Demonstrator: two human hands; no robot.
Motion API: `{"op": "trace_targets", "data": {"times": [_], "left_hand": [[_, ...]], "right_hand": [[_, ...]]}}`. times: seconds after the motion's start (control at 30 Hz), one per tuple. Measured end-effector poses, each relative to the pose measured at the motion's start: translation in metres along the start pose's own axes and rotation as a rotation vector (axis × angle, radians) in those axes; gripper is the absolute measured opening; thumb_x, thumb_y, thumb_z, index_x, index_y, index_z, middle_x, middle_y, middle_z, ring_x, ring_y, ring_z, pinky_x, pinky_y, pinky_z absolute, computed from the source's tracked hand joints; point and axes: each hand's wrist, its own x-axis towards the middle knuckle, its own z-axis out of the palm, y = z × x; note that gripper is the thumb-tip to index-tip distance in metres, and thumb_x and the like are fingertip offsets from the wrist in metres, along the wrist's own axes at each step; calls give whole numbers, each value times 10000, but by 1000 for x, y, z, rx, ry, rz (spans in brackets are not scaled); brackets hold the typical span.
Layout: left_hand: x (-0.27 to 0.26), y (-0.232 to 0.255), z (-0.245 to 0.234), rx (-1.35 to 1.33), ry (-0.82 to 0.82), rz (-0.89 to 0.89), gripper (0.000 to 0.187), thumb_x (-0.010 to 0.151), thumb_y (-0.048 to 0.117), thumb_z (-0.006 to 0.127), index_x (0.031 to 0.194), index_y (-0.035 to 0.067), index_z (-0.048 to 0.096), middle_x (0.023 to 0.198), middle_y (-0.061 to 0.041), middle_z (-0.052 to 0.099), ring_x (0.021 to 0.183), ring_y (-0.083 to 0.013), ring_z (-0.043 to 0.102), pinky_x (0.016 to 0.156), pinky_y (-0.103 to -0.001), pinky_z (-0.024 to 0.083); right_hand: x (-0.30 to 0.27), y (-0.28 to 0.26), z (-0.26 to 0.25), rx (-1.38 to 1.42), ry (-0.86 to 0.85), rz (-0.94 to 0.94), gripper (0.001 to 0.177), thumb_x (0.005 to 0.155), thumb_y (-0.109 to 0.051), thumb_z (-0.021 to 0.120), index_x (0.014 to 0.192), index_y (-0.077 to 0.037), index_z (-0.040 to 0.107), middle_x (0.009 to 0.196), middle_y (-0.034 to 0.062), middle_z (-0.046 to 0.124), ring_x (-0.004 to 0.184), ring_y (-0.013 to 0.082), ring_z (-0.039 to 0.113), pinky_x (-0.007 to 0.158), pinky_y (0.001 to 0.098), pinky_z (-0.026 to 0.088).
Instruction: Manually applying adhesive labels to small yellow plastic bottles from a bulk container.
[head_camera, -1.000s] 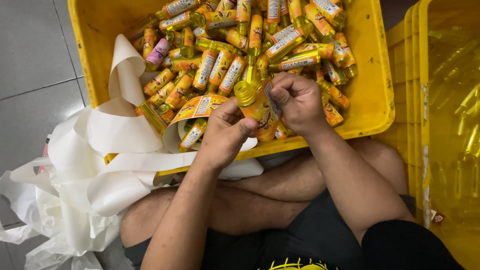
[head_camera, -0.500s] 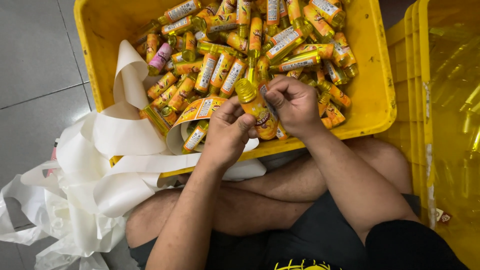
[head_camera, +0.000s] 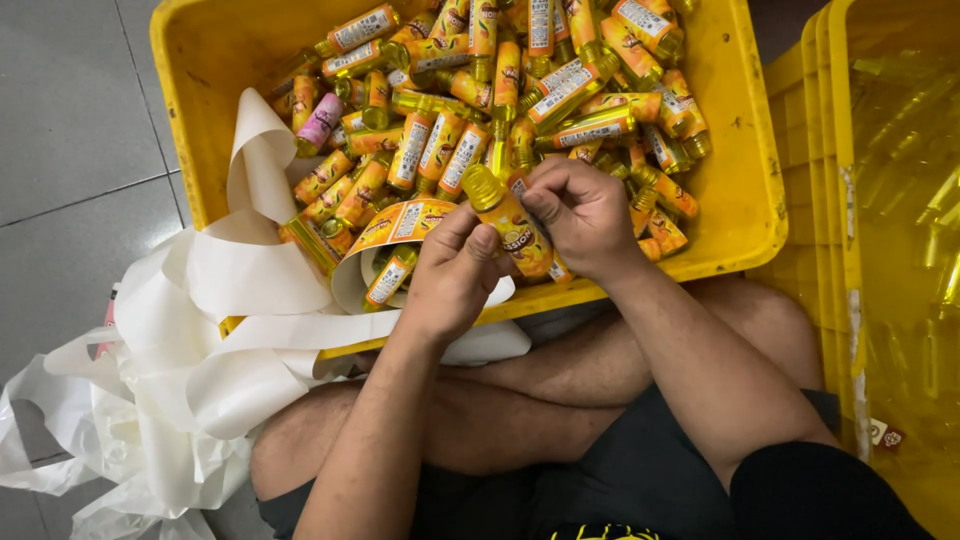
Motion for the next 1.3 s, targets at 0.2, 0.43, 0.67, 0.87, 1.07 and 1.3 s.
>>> {"op": "trace_targets", "data": {"times": [0.2, 0.43, 0.67, 0.87, 1.07, 1.3], "left_hand": [[1, -1, -4, 16, 44, 26, 468, 1073, 239, 564, 1472, -1, 524, 1047, -161, 682, 917, -198, 679, 806, -445, 639], [-1, 8, -10, 237, 59, 59, 411, 1050, 155, 572, 1421, -12, 520, 1197, -158, 655, 1062, -218, 637, 931, -393, 545], [3, 18, 3, 181, 48, 112, 281, 1020, 160, 680, 1246, 13, 600, 1273, -197, 678, 1153, -279, 690, 1012, -455, 556], [7, 25, 6, -97, 110, 176, 150, 946, -7, 671, 1023, 104, 607, 1295, -96, 619, 1225, -282, 633, 1007, -437, 552], [11, 8, 2, -209, 28, 199, 197, 873, -138, 631, 950, 31, 566, 1273, -173, 607, 1227, -356, 608, 894, -478, 567], [-9, 40, 15, 383, 57, 172, 534, 858, 55, 816, 1339, -8, 594, 1388, -218, 462, 1356, -398, 499, 1132, -498, 479]], "right_hand": [[1, -1, 3, 5, 23, 3, 247, 1041, -73, 668, 808, 8, 643, 746, 90, 586, 691, 145, 529, 674, 310, 486], [-1, 3, 1, -123, -92, 100, 248, 975, -199, 797, 940, -6, 645, 938, 109, 615, 826, 191, 671, 689, 294, 523], [-3, 10, 3, 315, -136, 456, 410, 883, -199, 849, 1086, -59, 522, 1075, 34, 647, 922, 71, 670, 786, 191, 592], [-12, 9, 4, 382, -228, 365, 910, 679, -125, 956, 1418, 82, 466, 1286, 182, 564, 1125, 248, 668, 919, 407, 641], [-12, 32, -7, 313, -172, 302, 517, 839, 95, 801, 1329, 59, 640, 1135, 153, 612, 1093, 196, 619, 892, 358, 610], [-24, 6, -34, 581, 0, 522, 484, 915, 97, 637, 1394, 63, 577, 1219, 218, 629, 1106, 292, 673, 948, 477, 636]]}}
